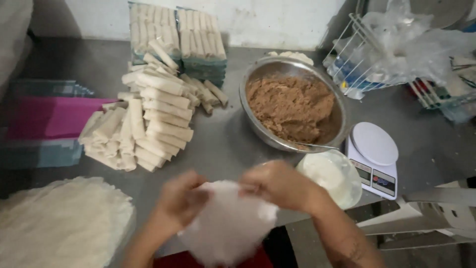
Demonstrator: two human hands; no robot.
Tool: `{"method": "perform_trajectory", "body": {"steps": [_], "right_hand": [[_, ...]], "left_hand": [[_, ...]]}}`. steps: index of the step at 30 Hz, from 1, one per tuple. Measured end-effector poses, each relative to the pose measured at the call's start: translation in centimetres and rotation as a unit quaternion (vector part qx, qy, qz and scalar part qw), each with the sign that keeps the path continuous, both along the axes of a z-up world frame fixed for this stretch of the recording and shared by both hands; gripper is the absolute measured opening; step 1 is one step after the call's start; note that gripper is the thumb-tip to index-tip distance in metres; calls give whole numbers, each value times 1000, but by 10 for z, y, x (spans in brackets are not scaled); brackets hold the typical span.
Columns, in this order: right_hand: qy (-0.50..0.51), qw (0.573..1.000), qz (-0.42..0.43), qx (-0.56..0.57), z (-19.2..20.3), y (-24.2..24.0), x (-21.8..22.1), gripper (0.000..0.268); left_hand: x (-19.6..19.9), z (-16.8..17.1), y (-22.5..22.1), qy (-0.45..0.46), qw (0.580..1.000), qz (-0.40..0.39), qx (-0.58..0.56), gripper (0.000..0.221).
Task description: Preparing spring rolls by placing meat filling on wrappers and rolling them into cylinders on a production table.
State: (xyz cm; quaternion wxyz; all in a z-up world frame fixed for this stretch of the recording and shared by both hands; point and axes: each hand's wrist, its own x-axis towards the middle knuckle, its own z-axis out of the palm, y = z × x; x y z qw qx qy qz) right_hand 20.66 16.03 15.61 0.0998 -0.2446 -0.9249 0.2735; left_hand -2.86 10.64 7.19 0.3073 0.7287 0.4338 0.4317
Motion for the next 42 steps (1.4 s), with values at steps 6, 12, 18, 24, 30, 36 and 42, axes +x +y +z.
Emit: {"method": "perform_trajectory", "body": {"steps": [6,12,18,24,30,36,42], "right_hand": [[98,970,8,222,-13,4,14,15],[-95,954,-280,-57,43,2,19,38],[-415,850,-261,193,-4,54,116,27],[-403,804,-192,394,-38,72,105,9],[-433,767,-272,389,12,80,107,9],[-292,821,-224,436,-14,109,132,25],[-254,904,-233,252,-14,92,134,27]], "left_hand": [[9,30,-15,59,979,41,192,16],[29,-105,-47,202,965,-43,161,26],[37,-141,-52,209,942,-14,262,21],[29,-145,-54,206,932,-38,296,21],[32,-161,-69,204,950,41,231,27],[38,-150,-65,192,947,78,244,15],[38,-139,-63,179,945,99,256,11]]}}
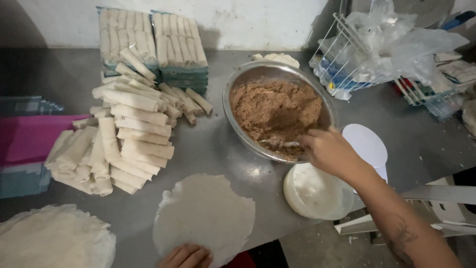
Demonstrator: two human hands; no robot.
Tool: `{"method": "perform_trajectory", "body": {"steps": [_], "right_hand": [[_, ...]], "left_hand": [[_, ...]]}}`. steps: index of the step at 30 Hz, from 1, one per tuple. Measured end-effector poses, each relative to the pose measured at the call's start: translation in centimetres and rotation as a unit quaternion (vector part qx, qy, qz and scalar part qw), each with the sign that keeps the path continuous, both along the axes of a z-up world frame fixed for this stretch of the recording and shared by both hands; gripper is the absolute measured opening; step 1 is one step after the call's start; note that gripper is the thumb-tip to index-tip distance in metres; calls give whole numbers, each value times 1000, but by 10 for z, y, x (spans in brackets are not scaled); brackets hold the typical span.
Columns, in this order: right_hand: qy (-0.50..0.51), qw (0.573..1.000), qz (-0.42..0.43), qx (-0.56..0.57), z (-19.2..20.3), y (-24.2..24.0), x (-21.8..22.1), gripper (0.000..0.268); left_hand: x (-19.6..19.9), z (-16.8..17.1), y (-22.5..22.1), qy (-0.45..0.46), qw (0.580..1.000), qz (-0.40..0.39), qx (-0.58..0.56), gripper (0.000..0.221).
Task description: Preparing spring rolls by placing meat filling on wrappers and rolling them into cylinders on a production table.
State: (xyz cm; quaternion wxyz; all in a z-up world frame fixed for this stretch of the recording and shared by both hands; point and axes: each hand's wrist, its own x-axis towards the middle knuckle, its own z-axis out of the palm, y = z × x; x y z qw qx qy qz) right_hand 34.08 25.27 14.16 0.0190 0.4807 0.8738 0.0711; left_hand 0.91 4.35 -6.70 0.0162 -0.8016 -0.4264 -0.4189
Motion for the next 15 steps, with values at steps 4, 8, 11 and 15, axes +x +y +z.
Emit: {"method": "perform_trajectory", "body": {"steps": [4,8,11,15], "right_hand": [[95,946,-214,-226,20,-13,0,33],[143,917,-280,-246,29,-30,4,30],[256,906,-176,-289,7,-52,-16,25],[163,935,103,-298,-36,-99,-80,23]], "left_hand": [[-2,15,3,49,995,-34,76,11],[-6,-25,-18,86,992,-88,9,22],[4,-14,-31,-36,985,86,-148,28],[12,20,-21,-28,993,96,64,16]]}}
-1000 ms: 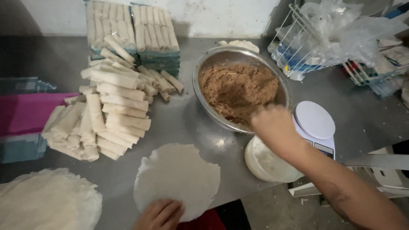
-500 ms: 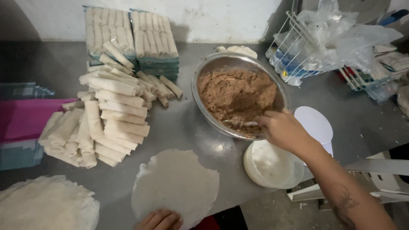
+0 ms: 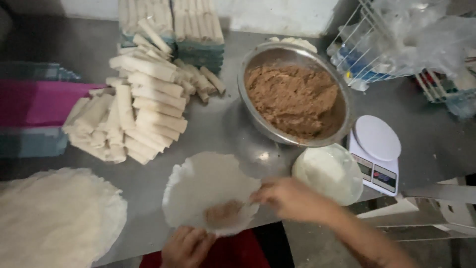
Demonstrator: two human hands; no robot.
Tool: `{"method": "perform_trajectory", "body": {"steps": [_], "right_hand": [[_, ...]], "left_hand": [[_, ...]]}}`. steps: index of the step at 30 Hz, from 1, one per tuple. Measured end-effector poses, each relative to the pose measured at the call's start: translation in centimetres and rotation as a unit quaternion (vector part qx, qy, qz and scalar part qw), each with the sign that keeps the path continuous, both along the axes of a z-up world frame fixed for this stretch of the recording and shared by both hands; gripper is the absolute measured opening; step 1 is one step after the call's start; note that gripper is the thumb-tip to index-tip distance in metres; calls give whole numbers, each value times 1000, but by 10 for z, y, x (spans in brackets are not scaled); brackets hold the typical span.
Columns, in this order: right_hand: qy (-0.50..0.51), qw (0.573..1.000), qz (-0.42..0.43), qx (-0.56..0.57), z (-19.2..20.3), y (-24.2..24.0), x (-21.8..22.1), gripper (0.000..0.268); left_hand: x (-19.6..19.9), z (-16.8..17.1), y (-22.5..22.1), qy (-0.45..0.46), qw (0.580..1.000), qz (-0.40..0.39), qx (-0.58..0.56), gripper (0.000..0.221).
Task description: Preparing spring rolls by placing meat filling on wrappers and rolling them into cylinders on a production table.
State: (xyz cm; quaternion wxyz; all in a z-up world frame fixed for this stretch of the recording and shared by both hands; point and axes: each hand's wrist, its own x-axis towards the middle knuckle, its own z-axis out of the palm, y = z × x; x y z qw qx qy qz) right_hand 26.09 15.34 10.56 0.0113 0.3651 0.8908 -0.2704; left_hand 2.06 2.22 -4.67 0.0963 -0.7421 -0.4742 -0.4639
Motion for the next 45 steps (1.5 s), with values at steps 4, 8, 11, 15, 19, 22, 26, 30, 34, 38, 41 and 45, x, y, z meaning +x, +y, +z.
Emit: {"method": "perform_trajectory", "body": {"steps": [4,8,11,15,19,22,26,30,34,38,41,45], "right_hand": [[-113,991,72,-7,-15,-11,-9,31],[-94,995,34,-30,-2,1,13,42],[-141,990,21,9,13,-6,10,36],[-89,993,69,46,-6,-25,-7,34],[-78,996,48,-2,-11,-16,9,29],[-124,992,4,-30,5,-1,20,38],[-80,996,38,9,9,-13,-1,31],[-76,993,81,50,0,-20,-29,36],[-125,991,20,-41,-4,-9,-5,47],[-122,992,-11,-42,14,-5,21,32],[-222,970,-62,-72,63,-4,34,44],[-248,900,-160,321,95,15,61,21]], "left_hand": [[12,1,2,-233,918,63,-313,18],[-4,-14,2,24,1000,-13,-1,25],[-10,-29,-11,55,994,-89,-4,23],[-5,-12,-15,38,993,-100,-44,26],[-4,-8,-19,13,997,-76,-14,18],[-2,-20,-24,14,999,-44,6,15],[3,-17,-20,26,999,-43,20,19],[5,-27,-20,33,999,-33,20,17],[1,-37,-25,47,998,-33,9,24],[1,-44,-25,55,998,-27,5,30],[3,-42,-23,39,998,-38,20,22],[5,-53,-27,43,999,-12,7,24]]}}
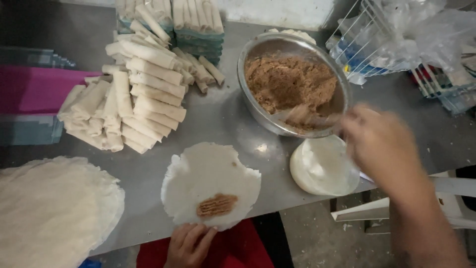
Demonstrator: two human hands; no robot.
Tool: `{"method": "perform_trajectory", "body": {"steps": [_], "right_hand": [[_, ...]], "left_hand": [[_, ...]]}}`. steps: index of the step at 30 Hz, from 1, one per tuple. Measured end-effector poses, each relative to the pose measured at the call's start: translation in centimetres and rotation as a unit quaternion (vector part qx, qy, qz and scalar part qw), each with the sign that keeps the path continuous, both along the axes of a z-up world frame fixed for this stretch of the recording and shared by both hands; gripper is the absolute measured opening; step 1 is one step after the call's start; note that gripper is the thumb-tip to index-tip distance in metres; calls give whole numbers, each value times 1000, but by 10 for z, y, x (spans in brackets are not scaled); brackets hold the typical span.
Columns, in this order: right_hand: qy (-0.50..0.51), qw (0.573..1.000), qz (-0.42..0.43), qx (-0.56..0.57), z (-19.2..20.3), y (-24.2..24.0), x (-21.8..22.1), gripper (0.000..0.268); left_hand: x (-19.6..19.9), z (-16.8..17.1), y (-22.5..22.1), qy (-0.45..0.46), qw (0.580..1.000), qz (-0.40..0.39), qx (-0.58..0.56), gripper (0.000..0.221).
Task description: Preparing spring rolls by placing meat filling on wrappers and rolling them into cylinders on a production table.
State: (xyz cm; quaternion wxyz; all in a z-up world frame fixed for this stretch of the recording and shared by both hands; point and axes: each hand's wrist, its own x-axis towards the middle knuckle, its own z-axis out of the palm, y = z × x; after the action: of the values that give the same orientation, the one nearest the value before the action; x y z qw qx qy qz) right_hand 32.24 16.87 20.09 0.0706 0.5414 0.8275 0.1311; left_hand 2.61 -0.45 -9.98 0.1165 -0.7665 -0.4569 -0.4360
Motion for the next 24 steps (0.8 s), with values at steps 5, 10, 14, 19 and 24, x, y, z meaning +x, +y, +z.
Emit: {"method": "perform_trajectory", "body": {"steps": [5,10,14,19,24], "right_hand": [[-252,967,7,30,-34,46,-14,19],[334,895,265,132,-83,16,-41,20],[689,708,-99,-121,-167,-26,-78,41],[944,253,-187,-98,-177,9,-91,34],[950,247,-178,-66,-174,23,-93,4]], "left_hand": [[2,-7,-3,1,1000,8,-17,30],[1,-5,0,-11,1000,3,1,22],[4,-11,-3,-5,999,36,-9,24],[3,0,2,-4,1000,19,17,16],[5,-5,1,-17,1000,20,17,17]]}}
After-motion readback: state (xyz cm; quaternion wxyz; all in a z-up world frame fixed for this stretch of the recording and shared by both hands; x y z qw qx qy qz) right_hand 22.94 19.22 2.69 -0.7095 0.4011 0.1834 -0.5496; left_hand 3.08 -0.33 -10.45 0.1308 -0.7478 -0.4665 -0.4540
